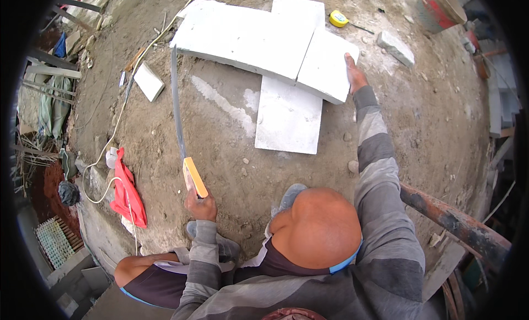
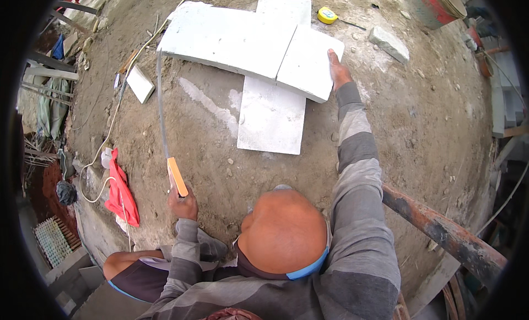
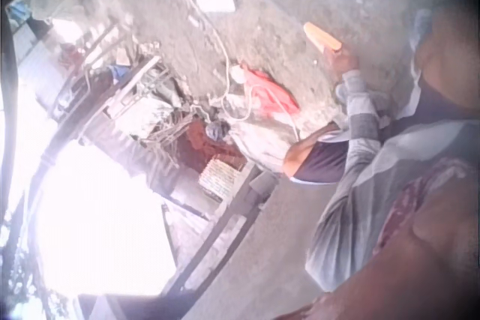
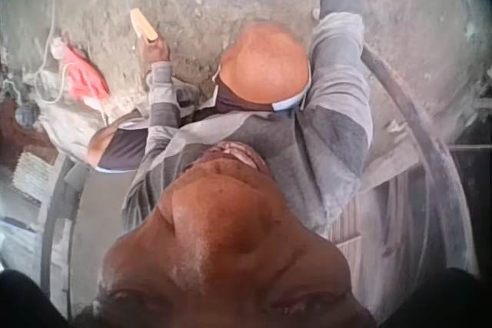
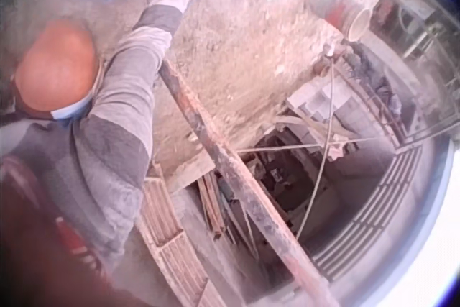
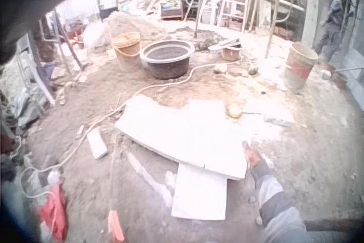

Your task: The person measures a white ceramic tile with a tape measure and then uses a hand saw to cut it into smaller pieces. The person handles the tile and saw on the ground, making several cuts to separate the material.

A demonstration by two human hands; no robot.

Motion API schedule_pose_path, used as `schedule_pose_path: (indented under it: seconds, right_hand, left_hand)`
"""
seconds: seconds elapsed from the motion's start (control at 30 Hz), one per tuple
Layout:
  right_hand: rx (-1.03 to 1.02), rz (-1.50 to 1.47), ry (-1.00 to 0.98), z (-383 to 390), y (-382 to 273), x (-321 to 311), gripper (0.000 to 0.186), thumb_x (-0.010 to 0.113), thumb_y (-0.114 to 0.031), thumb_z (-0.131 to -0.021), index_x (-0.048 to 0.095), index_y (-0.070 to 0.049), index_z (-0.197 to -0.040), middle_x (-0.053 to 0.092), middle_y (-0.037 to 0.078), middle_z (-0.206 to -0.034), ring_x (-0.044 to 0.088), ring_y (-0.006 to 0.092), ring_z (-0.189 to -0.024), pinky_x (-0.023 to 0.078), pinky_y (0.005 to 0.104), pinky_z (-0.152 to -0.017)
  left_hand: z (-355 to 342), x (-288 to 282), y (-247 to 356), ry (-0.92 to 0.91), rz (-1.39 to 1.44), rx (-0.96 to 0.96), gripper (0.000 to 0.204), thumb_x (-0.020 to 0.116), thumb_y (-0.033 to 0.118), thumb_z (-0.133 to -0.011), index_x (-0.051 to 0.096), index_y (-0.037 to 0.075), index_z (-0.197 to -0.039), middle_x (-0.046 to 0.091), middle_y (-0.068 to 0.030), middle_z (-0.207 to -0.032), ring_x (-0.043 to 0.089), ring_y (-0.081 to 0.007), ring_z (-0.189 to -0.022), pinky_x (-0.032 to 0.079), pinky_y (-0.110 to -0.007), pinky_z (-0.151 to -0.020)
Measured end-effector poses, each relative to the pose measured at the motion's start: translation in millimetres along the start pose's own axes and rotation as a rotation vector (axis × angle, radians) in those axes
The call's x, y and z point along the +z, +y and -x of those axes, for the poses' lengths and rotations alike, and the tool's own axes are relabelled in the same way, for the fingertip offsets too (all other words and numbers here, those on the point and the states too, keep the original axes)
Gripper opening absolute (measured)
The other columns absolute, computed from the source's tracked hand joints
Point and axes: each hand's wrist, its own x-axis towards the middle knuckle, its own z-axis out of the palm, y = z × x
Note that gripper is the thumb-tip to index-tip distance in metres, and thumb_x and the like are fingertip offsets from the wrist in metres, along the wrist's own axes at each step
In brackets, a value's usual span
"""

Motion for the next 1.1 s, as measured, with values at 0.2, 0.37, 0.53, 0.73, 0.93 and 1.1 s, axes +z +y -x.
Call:
schedule_pose_path:
  seconds: [0.2,0.37,0.53,0.73,0.93,1.1]
  right_hand:
    - [-0.082,0.001,0.061,30,6,-5,0.094,0.059,-0.061,-0.088,0.035,0.011,-0.143,0.043,0.028,-0.143,0.045,0.0323,-0.133,0.037,0.0405,-0.108]
    - [-0.695,0.938,0.788,90,-71,46,0.116,0.057,-0.072,-0.082,0.009,0.007,-0.151,0.019,0.035,-0.152,0.023,0.0487,-0.141,0.030,0.0523,-0.112]
    - [-0.419,1.265,0.515,73,-29,45,0.120,0.055,-0.080,-0.078,0.004,-0.002,-0.155,0.013,0.037,-0.153,0.018,0.0503,-0.143,0.027,0.0484,-0.114]
    - [-0.343,0.460,0.219,53,3,-1,0.109,0.057,-0.070,-0.084,0.014,0.000,-0.154,0.035,0.028,-0.150,0.037,0.0380,-0.139,0.028,0.0373,-0.114]
    - [-0.169,0.239,0.101,78,0,-14,0.091,0.067,-0.044,-0.088,0.023,0.007,-0.150,0.049,0.024,-0.140,0.047,0.0294,-0.130,0.036,0.0365,-0.107]
    - [-0.240,0.666,0.312,136,1,37,0.096,0.074,-0.030,-0.084,0.015,0.005,-0.152,0.046,0.028,-0.141,0.050,0.0359,-0.128,0.047,0.0413,-0.099]
  left_hand:
    - [6,57,-60,-0.096,-0.003,-0.094,0.049,0.060,0.000,-0.073,0.060,0.000,-0.122,0.065,-0.0248,-0.097,0.064,-0.0420,-0.088,0.048,-0.047,-0.079]
    - [12,55,-66,-0.220,-0.066,-0.109,0.067,0.057,-0.003,-0.066,0.053,0.003,-0.133,0.064,-0.0254,-0.113,0.062,-0.0433,-0.102,0.049,-0.047,-0.088]
    - [5,57,-46,-0.253,-0.041,-0.159,0.071,0.057,-0.002,-0.065,0.051,0.001,-0.135,0.065,-0.0254,-0.110,0.062,-0.0440,-0.100,0.050,-0.045,-0.087]
    - [6,79,-54,-0.177,-0.026,-0.033,0.085,0.051,-0.003,-0.065,0.037,0.005,-0.148,0.064,-0.0244,-0.115,0.061,-0.0432,-0.105,0.049,-0.043,-0.090]
    - [-2,75,-40,-0.416,-0.119,-0.392,0.085,0.051,-0.006,-0.065,0.038,0.009,-0.148,0.062,-0.0251,-0.121,0.060,-0.0414,-0.110,0.048,-0.044,-0.092]
    - [5,80,-53,-0.261,-0.061,-0.243,0.084,0.053,-0.006,-0.066,0.039,0.010,-0.148,0.062,-0.0238,-0.122,0.061,-0.0405,-0.109,0.049,-0.043,-0.090]
